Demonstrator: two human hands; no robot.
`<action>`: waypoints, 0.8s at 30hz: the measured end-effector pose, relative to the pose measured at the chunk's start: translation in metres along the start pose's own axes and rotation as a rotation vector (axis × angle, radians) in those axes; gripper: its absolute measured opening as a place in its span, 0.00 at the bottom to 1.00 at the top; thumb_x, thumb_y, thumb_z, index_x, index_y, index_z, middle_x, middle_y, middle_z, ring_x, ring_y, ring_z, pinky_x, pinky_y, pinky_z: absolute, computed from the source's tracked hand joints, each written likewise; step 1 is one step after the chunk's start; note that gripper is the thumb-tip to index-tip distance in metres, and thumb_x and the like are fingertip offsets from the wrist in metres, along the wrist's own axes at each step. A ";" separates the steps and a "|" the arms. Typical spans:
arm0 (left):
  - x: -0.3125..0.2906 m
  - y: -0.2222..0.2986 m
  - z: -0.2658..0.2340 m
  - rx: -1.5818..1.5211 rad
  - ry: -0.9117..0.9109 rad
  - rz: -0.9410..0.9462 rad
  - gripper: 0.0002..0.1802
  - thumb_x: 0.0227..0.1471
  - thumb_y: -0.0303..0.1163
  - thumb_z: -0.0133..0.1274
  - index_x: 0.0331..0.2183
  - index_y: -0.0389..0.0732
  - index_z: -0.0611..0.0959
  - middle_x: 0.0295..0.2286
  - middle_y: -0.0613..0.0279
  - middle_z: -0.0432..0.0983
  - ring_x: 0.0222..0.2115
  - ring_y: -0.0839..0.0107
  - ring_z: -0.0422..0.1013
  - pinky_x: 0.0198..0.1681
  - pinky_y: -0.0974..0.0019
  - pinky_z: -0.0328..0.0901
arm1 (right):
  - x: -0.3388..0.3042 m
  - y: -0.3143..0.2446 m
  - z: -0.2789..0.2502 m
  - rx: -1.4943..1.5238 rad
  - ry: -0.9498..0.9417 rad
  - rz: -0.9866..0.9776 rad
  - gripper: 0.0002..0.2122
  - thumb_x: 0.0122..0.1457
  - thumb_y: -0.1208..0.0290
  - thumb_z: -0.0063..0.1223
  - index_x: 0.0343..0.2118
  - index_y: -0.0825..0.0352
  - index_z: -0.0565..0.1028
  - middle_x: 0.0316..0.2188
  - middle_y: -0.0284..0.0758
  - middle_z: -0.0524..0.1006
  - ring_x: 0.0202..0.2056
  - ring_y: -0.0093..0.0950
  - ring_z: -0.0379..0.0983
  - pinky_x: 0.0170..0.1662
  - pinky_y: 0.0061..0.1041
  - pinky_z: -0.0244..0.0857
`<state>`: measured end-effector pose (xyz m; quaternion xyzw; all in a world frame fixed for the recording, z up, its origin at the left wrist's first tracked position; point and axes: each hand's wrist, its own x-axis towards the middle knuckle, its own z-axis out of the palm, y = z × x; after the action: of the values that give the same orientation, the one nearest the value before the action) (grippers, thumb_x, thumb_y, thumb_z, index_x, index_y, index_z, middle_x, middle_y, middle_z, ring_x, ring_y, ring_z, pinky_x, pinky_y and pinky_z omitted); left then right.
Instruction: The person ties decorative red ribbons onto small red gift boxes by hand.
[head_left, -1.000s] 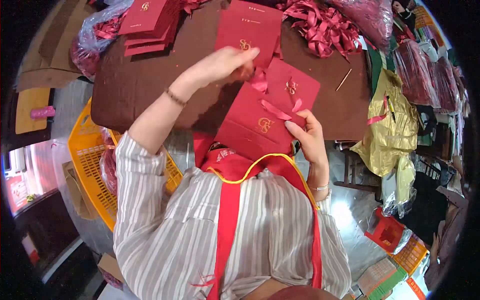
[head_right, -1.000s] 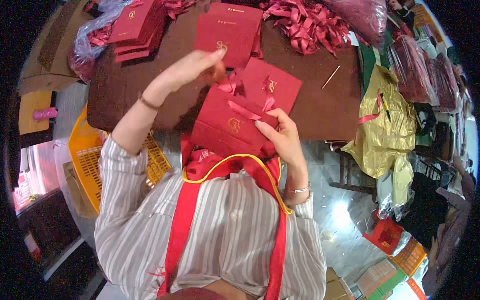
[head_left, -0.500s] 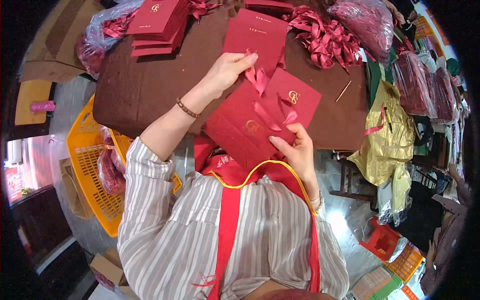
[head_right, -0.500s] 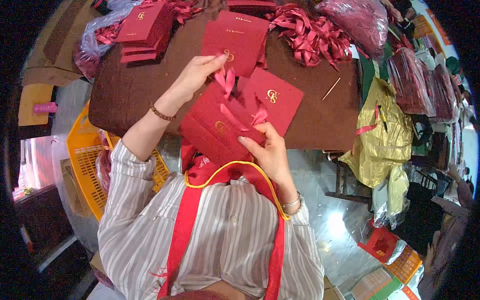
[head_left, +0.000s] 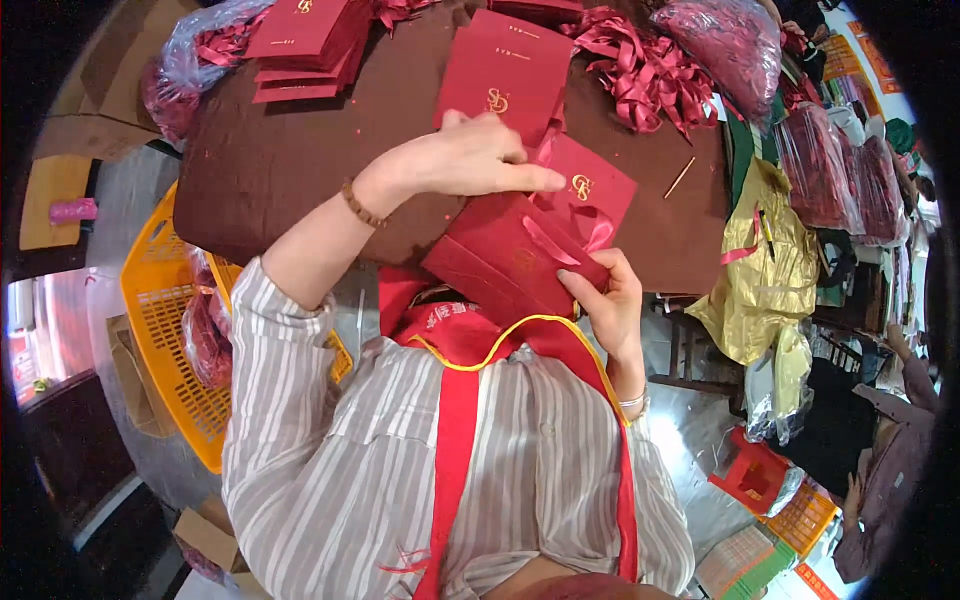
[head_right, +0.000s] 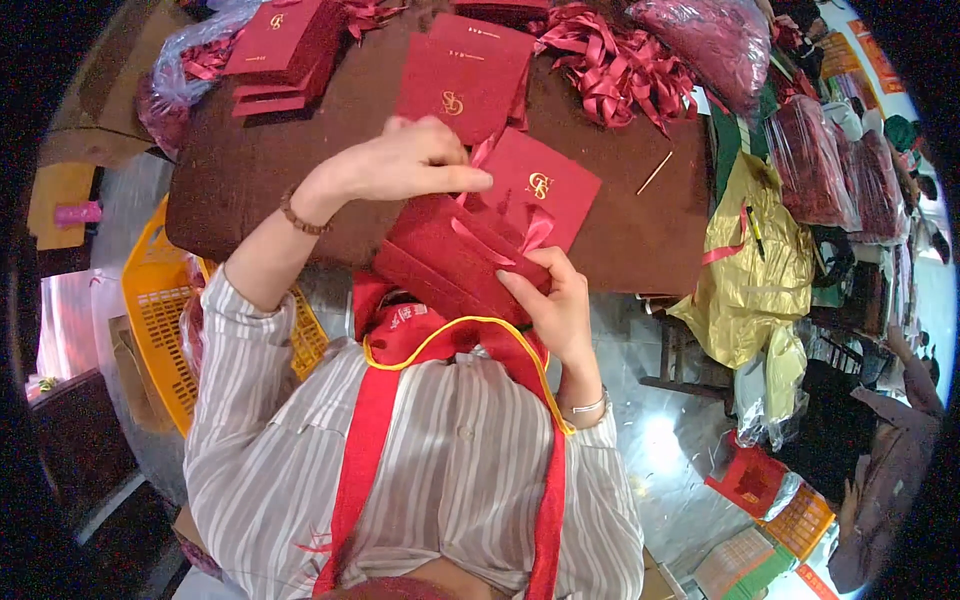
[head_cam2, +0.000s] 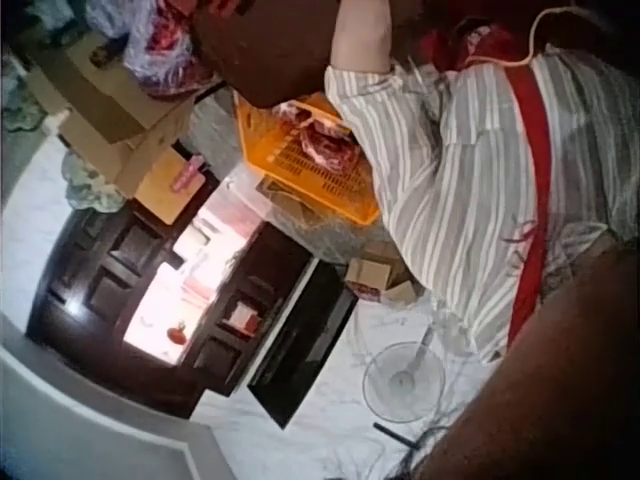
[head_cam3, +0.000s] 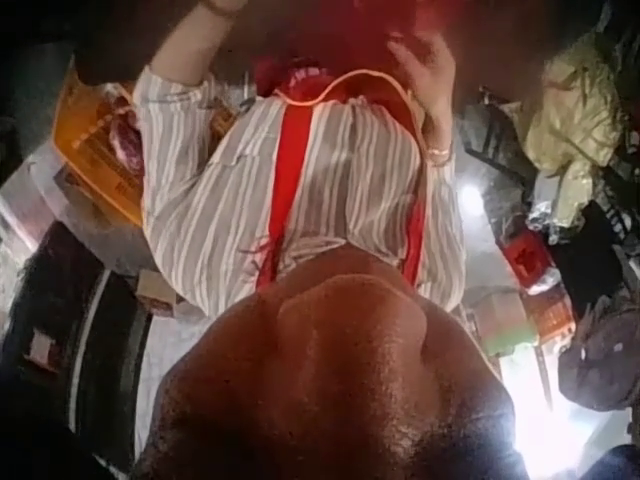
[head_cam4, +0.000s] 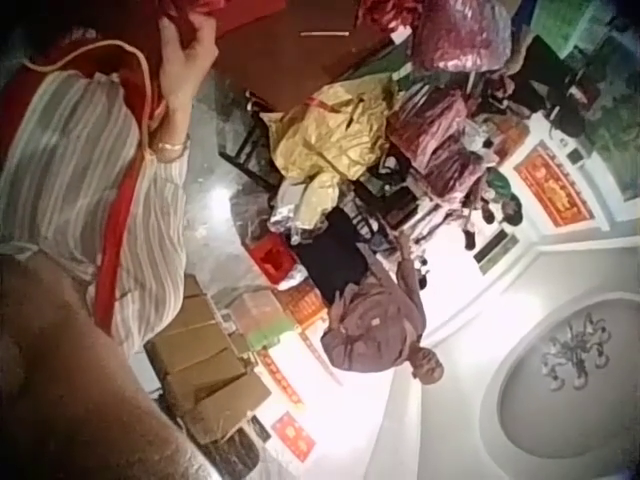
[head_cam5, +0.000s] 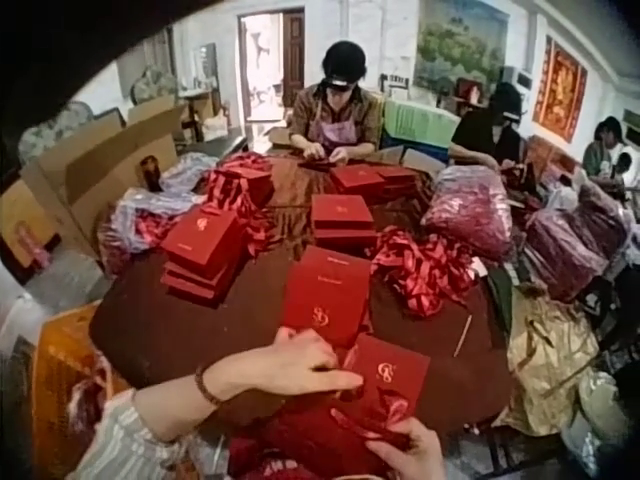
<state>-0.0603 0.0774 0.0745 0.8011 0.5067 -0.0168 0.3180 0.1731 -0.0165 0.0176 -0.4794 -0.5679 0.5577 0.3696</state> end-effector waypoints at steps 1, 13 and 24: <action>0.005 -0.006 0.006 -0.005 -0.001 0.000 0.17 0.51 0.41 0.49 0.25 0.37 0.80 0.23 0.62 0.74 0.36 0.72 0.67 0.36 0.70 0.59 | 0.000 -0.001 -0.001 -0.005 -0.003 -0.003 0.09 0.48 0.83 0.55 0.31 0.68 0.69 0.26 0.28 0.73 0.28 0.14 0.67 0.31 0.13 0.62; 0.017 -0.029 0.042 -1.502 0.341 0.085 0.17 0.55 0.37 0.44 0.24 0.35 0.78 0.35 0.58 0.74 0.37 0.72 0.67 0.46 0.67 0.58 | 0.005 -0.014 0.016 0.307 0.020 0.088 0.13 0.50 0.84 0.52 0.37 0.67 0.65 0.35 0.36 0.74 0.35 0.21 0.71 0.39 0.20 0.67; 0.029 -0.022 0.037 -1.259 0.438 0.082 0.21 0.55 0.44 0.43 0.43 0.39 0.75 0.40 0.62 0.71 0.42 0.74 0.65 0.46 0.69 0.58 | 0.009 0.009 0.016 0.054 0.102 -0.141 0.10 0.47 0.75 0.58 0.33 0.68 0.71 0.32 0.30 0.70 0.37 0.18 0.66 0.42 0.20 0.61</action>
<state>-0.0534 0.0871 0.0244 0.4660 0.4416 0.4577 0.6151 0.1568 -0.0130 0.0062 -0.4559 -0.5656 0.5201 0.4491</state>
